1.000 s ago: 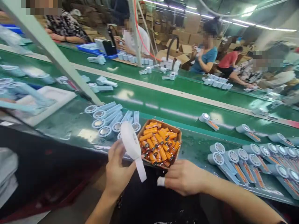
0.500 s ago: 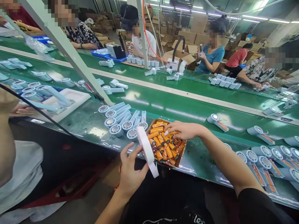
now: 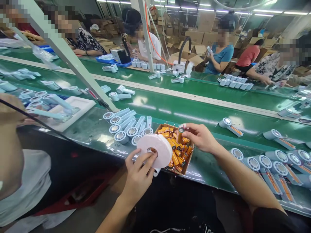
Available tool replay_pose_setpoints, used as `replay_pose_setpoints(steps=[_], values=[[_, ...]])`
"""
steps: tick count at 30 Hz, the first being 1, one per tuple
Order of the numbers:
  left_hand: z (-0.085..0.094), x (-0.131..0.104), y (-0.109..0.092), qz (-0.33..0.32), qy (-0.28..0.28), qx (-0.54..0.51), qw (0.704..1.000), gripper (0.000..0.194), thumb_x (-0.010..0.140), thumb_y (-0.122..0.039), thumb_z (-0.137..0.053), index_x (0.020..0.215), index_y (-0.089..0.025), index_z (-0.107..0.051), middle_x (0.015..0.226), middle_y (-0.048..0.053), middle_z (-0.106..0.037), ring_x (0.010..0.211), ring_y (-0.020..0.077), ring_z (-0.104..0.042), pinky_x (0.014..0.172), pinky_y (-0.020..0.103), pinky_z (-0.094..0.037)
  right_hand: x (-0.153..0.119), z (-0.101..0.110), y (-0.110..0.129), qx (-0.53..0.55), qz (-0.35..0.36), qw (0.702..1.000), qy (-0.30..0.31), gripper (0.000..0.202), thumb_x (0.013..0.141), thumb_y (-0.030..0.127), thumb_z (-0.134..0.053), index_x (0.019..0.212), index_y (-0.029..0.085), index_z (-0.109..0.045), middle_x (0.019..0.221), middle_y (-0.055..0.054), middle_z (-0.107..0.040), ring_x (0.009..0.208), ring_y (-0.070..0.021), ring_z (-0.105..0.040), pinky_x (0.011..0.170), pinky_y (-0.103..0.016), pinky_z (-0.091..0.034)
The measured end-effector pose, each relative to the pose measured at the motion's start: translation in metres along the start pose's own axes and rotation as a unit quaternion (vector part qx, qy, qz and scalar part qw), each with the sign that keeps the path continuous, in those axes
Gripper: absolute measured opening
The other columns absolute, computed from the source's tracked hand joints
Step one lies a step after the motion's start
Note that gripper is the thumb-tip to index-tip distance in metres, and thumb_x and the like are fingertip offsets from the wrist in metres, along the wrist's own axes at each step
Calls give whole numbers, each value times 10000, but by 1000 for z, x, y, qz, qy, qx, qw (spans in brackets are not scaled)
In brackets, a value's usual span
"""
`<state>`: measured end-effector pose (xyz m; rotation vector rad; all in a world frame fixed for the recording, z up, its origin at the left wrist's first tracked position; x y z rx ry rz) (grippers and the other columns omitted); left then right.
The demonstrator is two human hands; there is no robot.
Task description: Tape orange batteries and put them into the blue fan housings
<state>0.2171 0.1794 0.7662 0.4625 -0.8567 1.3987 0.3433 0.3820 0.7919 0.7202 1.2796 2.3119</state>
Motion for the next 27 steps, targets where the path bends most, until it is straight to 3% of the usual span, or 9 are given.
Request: replay_pose_setpoints(steps=[6, 9, 11, 14, 17, 21, 23, 25, 27], values=[[-4, 9, -15, -44, 43, 3, 998, 447, 908, 46, -630, 1261, -220, -699, 1052, 62, -754, 1312, 315, -462, 1032, 427, -464, -19, -8, 52, -153, 78, 985, 11, 327, 1062, 348, -584, 845, 192, -772, 758, -14, -752, 659, -113, -603, 658, -237, -442], [-6, 15, -22, -75, 66, 8, 995, 430, 915, 41, -607, 1251, -206, -711, 1079, 59, -762, 1289, 312, -472, 1016, 410, -472, -21, -4, 49, -162, 59, 985, 0, 353, 1059, 365, -596, 806, 186, -764, 721, -15, -735, 654, -113, -594, 642, -235, -433], [-3, 20, -26, -96, 69, 20, 993, 417, 923, 22, -610, 1258, -203, -714, 1085, 58, -766, 1260, 307, -490, 1014, 412, -481, -26, -2, 39, -126, 19, 992, 9, 274, 1028, 384, -647, 913, 185, -798, 804, -25, -767, 717, -130, -643, 678, -239, -480], [-1, 26, -35, -129, 66, 45, 988, 435, 923, 0, -633, 1287, -225, -710, 1078, 40, -776, 1201, 299, -526, 998, 410, -484, -42, -4, 16, 43, -67, 997, 7, 302, 900, 405, -794, 1124, 202, -802, 980, -41, -807, 869, -191, -731, 789, -312, -597], [-6, 27, -48, -150, 59, 55, 985, 449, 919, -38, -685, 1331, -215, -686, 1057, 34, -782, 1096, 284, -574, 964, 426, -469, -70, -2, -13, 264, -115, 943, -165, 412, 748, 379, -918, 1108, 220, -796, 1055, -56, -818, 989, -245, -771, 916, -408, -642], [-18, 21, -72, -146, 31, 12, 989, 469, 927, -169, -759, 1377, -129, -635, 962, 79, -742, 940, 248, -594, 873, 420, -458, -126, -12, -45, 401, -81, 786, -464, 442, 678, 366, -972, 1048, 249, -760, 1068, -43, -815, 991, -232, -784, 944, -384, -649], [-23, 17, -81, -122, 31, -16, 992, 475, 901, -202, -793, 1344, -115, -646, 908, 86, -708, 929, 263, -570, 856, 418, -453, -139, -18, -50, 427, -74, 743, -510, 456, 663, 359, -984, 1040, 257, -749, 1033, -29, -816, 966, -227, -788, 925, -375, -657], [-25, 14, -89, -108, 41, -44, 992, 499, 883, -215, -811, 1346, -127, -646, 876, 81, -678, 917, 271, -549, 857, 421, -445, -139, -12, -48, 438, -77, 749, -492, 480, 618, 342, -1007, 1011, 243, -750, 987, -34, -818, 922, -245, -791, 896, -399, -668], [-19, 15, -95, -111, 35, -63, 991, 562, 873, -213, -816, 1399, -157, -625, 868, 72, -656, 904, 271, -547, 844, 413, -435, -143, 12, -41, 428, -63, 761, -483, 493, 607, 356, -1010, 1007, 237, -749, 986, -44, -816, 917, -265, -790, 874, -427, -673]])
Point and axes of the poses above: each hand's wrist, its own x-axis towards the middle knuckle, its own z-axis out of the back of the hand, y = z × x, the point moved 10 cm from there along x, towards the middle knuckle
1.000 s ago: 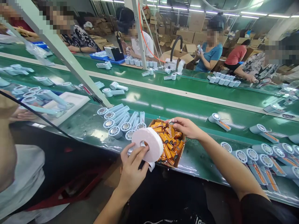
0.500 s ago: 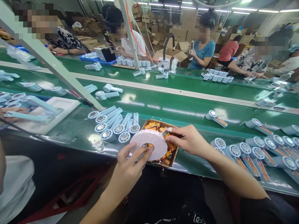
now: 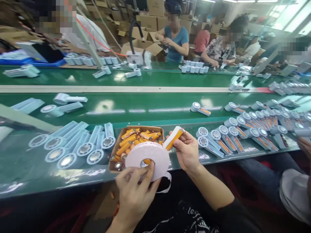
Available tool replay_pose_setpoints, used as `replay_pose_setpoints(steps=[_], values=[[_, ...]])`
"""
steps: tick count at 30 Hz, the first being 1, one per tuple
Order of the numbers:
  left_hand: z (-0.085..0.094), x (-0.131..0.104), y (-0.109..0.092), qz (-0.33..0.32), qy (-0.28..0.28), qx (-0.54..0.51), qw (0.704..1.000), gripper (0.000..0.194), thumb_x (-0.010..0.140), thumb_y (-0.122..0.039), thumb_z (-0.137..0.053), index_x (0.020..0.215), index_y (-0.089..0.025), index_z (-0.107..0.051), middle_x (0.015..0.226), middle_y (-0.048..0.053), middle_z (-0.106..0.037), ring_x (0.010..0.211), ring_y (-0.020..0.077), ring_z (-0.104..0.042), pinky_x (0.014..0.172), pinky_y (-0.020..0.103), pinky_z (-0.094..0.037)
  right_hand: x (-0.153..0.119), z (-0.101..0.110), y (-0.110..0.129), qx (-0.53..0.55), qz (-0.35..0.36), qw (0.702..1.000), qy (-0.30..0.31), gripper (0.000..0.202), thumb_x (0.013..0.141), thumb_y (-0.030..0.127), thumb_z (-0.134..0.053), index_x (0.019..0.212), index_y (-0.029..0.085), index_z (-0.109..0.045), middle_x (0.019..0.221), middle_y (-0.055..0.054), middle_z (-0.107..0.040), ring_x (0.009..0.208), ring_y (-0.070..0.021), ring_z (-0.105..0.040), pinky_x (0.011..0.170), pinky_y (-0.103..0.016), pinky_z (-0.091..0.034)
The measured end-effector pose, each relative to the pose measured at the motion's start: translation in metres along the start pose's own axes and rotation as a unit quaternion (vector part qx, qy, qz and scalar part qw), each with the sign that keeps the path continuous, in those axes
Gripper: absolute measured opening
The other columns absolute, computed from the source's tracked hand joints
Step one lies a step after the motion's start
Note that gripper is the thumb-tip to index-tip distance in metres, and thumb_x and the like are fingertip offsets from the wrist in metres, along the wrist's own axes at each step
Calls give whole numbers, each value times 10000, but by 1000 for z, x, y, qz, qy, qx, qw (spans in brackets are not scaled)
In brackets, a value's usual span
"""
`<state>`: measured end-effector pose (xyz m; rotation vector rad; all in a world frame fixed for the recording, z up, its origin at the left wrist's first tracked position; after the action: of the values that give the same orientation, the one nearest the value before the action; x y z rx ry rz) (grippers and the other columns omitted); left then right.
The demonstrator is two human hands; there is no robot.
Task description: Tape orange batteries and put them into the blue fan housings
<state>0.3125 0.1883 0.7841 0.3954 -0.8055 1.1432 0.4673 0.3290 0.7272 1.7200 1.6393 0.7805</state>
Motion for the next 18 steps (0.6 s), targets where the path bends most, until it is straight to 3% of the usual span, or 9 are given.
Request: replay_pose_setpoints(steps=[4, 8, 11, 14, 16, 18], values=[[10, 8, 8, -16, -18, 1, 1000, 657, 868, -211, -808, 1484, -223, -580, 878, 67, -639, 887, 279, -562, 852, 427, -427, 8, 37, 54, 1, 92, 994, -54, 486, 717, 408, -948, 1125, 274, -720, 1105, -37, -796, 1029, -250, -775, 905, -424, -664], [-8, 19, 5, -59, 38, -32, 997, 565, 884, -199, -771, 1427, -232, -619, 891, 66, -660, 887, 266, -573, 842, 410, -450, -14, 63, 38, 8, 50, 996, -67, 596, 691, 350, -972, 1201, 286, -670, 1084, -38, -785, 1033, -268, -775, 925, -473, -657], [-23, 23, -20, -80, 80, -71, 991, 485, 873, -181, -755, 1346, -221, -660, 885, 61, -693, 916, 264, -581, 853, 399, -477, -35, 71, 22, 16, 52, 996, -71, 573, 705, 339, -971, 1168, 306, -635, 1055, -18, -781, 1023, -262, -778, 967, -509, -640], [-26, 20, -53, -99, 89, -74, 988, 424, 865, -146, -741, 1283, -196, -687, 889, 64, -721, 930, 258, -587, 864, 385, -510, -35, 70, 28, 0, 59, 997, -47, 526, 723, 333, -966, 1125, 296, -630, 1023, -17, -781, 943, -243, -785, 911, -475, -659], [-30, 11, -76, -142, 126, -102, 977, 404, 880, -111, -696, 1275, -200, -697, 903, 54, -734, 896, 228, -600, 912, 385, -542, -19, 75, 58, -25, 96, 994, -41, 467, 744, 346, -949, 1085, 276, -638, 1014, -23, -772, 936, -227, -774, 892, -440, -660], [-36, -1, -85, -180, 176, -135, 958, 436, 891, -99, -646, 1308, -217, -694, 935, 48, -741, 876, 204, -618, 996, 406, -556, 1, 93, 110, -46, 192, 977, -77, 407, 774, 388, -915, 1045, 269, -636, 1047, -15, -754, 994, -203, -752, 932, -409, -644]])
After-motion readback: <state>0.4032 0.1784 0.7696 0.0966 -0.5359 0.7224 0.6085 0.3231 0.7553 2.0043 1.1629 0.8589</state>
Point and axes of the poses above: each hand's wrist, its own x-axis towards the middle knuckle, its own z-axis out of the back of the hand, y = z × x, the point moved 10 cm from there along x, towards the middle knuckle
